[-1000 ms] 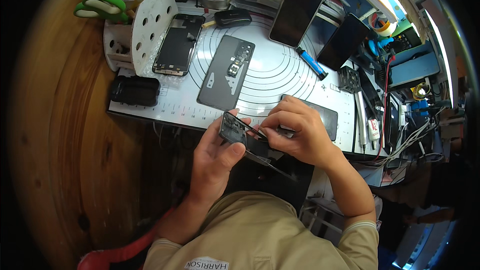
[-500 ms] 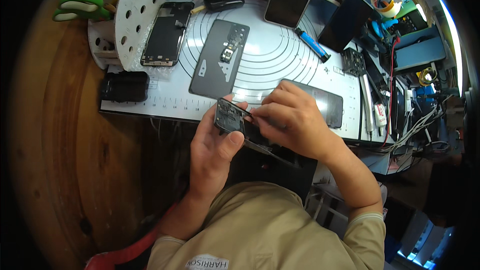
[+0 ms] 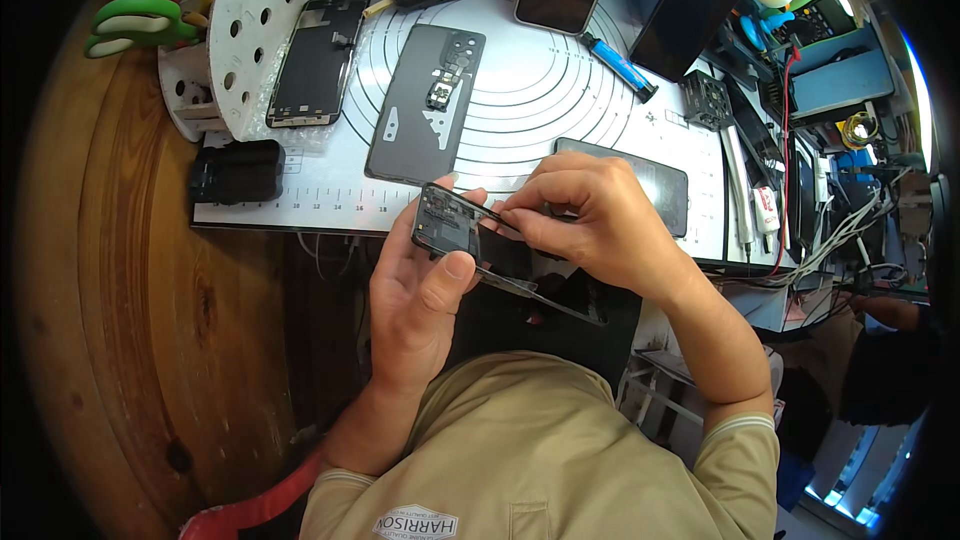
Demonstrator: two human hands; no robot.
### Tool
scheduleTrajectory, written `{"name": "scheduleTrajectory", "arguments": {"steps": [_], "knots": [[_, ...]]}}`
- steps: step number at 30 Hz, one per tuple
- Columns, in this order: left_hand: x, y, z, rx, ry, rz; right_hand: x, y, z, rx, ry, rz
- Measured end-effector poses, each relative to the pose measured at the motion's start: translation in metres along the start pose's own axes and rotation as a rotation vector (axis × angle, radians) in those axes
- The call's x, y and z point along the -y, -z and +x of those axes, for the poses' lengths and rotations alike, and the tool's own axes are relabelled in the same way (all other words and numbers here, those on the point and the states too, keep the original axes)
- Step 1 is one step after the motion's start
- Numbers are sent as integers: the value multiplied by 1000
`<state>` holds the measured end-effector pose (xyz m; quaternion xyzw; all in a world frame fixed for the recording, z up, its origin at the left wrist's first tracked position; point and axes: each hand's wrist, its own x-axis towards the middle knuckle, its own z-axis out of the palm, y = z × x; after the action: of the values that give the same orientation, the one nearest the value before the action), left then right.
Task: The person assembles a mobile phone by placing a battery into the chassis, attaching a rear cover, and using a probe to press around the edges of the screen and frame.
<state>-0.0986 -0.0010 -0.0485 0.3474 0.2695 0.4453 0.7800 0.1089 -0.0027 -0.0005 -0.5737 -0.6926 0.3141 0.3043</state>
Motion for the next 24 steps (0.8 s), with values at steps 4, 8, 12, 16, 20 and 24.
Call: {"name": "scheduleTrajectory", "arguments": {"steps": [4,8,12,16,20,24], "knots": [[0,1,0,1,-1,4,0,-2,1,-16,27,-66],[-1,-1,-1,-1,11,5,-1,-6,-1,-65,117,-168],[-2,-4,-1,-13,14,-84,-3,4,-4,-106,162,-131],[0,0,0,-1,11,-168,-12,49,-23,-205,120,-303],[1,2,1,67,-50,-156,-27,79,-56,-34,-11,-453],[2,3,1,69,-104,-189,-44,77,-66,-71,91,-491]]}}
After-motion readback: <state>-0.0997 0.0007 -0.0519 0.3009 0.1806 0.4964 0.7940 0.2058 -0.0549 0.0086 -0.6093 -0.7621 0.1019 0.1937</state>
